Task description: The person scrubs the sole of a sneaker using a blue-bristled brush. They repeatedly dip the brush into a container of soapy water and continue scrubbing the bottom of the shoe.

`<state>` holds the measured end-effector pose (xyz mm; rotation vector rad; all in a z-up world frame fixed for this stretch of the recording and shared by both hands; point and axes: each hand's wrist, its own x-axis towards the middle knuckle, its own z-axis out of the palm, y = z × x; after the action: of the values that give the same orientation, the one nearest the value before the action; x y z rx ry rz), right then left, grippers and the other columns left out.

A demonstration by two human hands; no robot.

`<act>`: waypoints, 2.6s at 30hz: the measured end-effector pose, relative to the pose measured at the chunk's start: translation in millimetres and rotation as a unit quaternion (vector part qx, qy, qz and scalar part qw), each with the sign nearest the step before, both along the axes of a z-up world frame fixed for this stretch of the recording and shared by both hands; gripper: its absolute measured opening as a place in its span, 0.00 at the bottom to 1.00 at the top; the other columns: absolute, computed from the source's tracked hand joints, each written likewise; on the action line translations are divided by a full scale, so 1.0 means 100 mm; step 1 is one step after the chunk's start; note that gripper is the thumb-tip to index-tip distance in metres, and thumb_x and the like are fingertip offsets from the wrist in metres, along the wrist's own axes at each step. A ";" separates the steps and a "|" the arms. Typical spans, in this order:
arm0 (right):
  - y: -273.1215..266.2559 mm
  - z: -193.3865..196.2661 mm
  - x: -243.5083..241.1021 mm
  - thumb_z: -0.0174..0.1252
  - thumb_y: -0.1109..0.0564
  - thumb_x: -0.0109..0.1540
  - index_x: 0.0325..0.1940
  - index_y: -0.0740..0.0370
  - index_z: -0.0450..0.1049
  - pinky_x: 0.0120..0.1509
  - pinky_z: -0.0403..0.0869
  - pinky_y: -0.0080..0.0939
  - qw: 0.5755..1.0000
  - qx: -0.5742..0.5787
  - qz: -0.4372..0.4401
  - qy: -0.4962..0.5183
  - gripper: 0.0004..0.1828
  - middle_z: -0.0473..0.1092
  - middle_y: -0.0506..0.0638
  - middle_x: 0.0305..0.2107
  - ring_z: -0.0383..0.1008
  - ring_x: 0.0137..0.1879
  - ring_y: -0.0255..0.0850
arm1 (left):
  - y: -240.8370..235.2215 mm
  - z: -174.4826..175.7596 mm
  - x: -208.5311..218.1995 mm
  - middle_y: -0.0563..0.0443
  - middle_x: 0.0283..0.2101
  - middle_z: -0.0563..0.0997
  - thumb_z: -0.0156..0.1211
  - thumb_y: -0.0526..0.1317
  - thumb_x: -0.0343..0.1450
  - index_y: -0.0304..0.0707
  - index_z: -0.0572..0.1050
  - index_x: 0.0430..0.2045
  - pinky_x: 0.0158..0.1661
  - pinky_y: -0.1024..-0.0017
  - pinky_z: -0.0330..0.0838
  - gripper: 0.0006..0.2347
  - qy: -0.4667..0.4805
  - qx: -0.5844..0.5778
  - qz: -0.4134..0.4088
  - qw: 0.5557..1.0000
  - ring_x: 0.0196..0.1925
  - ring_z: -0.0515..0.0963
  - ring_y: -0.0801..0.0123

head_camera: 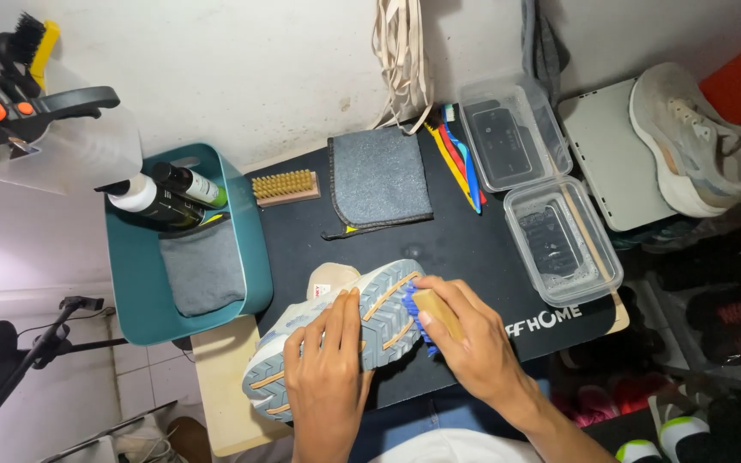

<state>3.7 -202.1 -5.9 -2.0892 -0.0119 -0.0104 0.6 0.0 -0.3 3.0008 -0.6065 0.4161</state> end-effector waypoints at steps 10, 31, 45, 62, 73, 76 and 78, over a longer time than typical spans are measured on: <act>-0.01 0.03 0.71 0.48 0.48 0.68 0.64 0.53 0.70 0.58 0.68 0.38 0.997 0.011 0.039 -0.066 0.21 0.74 0.50 0.49 0.75 0.50 0.42 | 0.04 0.04 0.11 0.56 0.63 0.76 0.83 0.45 0.41 0.42 0.66 0.64 0.53 0.66 0.66 0.50 0.039 0.000 0.002 0.999 0.57 0.76 0.68; 0.08 -0.12 0.04 0.50 0.48 0.67 0.60 0.54 0.71 0.55 0.70 0.41 0.995 -0.047 -0.079 -0.035 0.19 0.73 0.51 0.46 0.76 0.49 0.44 | 0.01 0.04 0.44 0.49 0.46 0.82 0.82 0.54 0.50 0.38 0.67 0.65 0.47 0.60 0.65 0.47 0.105 -0.016 0.022 0.994 0.42 0.79 0.55; 0.14 0.10 0.46 0.51 0.48 0.67 0.62 0.53 0.72 0.50 0.69 0.37 0.998 -0.029 -0.016 -0.050 0.20 0.74 0.47 0.42 0.74 0.42 0.40 | 0.06 -0.02 0.48 0.52 0.50 0.81 0.82 0.54 0.50 0.39 0.65 0.66 0.48 0.60 0.65 0.48 0.117 -0.040 0.011 0.992 0.42 0.78 0.54; 0.19 0.01 0.11 0.52 0.49 0.67 0.60 0.56 0.72 0.53 0.71 0.39 0.996 -0.036 -0.012 -0.077 0.19 0.73 0.51 0.44 0.76 0.47 0.42 | 0.00 -0.01 0.39 0.50 0.50 0.79 0.80 0.52 0.51 0.38 0.67 0.65 0.46 0.62 0.66 0.45 0.067 -0.033 0.016 0.997 0.39 0.77 0.58; -0.07 0.12 0.36 0.51 0.47 0.65 0.59 0.55 0.74 0.54 0.69 0.37 0.999 -0.029 -0.026 -0.029 0.22 0.76 0.48 0.47 0.75 0.47 0.39 | 0.00 0.02 0.34 0.53 0.50 0.79 0.80 0.51 0.52 0.40 0.67 0.65 0.46 0.63 0.66 0.44 0.062 -0.040 0.023 0.997 0.43 0.76 0.60; -0.01 0.02 0.49 0.52 0.48 0.65 0.61 0.53 0.73 0.55 0.70 0.40 0.998 -0.052 -0.018 -0.032 0.22 0.75 0.49 0.49 0.75 0.50 0.41 | -0.01 0.02 0.28 0.50 0.55 0.78 0.80 0.51 0.51 0.40 0.67 0.65 0.48 0.65 0.67 0.44 0.030 -0.033 0.020 0.999 0.45 0.76 0.62; -0.01 -0.11 0.47 0.50 0.50 0.67 0.62 0.58 0.72 0.58 0.70 0.39 0.997 -0.031 -0.022 -0.061 0.21 0.75 0.50 0.52 0.76 0.53 0.42 | 0.00 0.05 0.29 0.48 0.55 0.78 0.80 0.49 0.51 0.38 0.67 0.64 0.48 0.65 0.67 0.44 0.028 -0.042 0.008 0.999 0.43 0.76 0.61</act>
<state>50.5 -202.7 -16.6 -2.1469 -0.0403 -0.1653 29.7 -0.3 4.2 2.9284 -0.5463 0.3484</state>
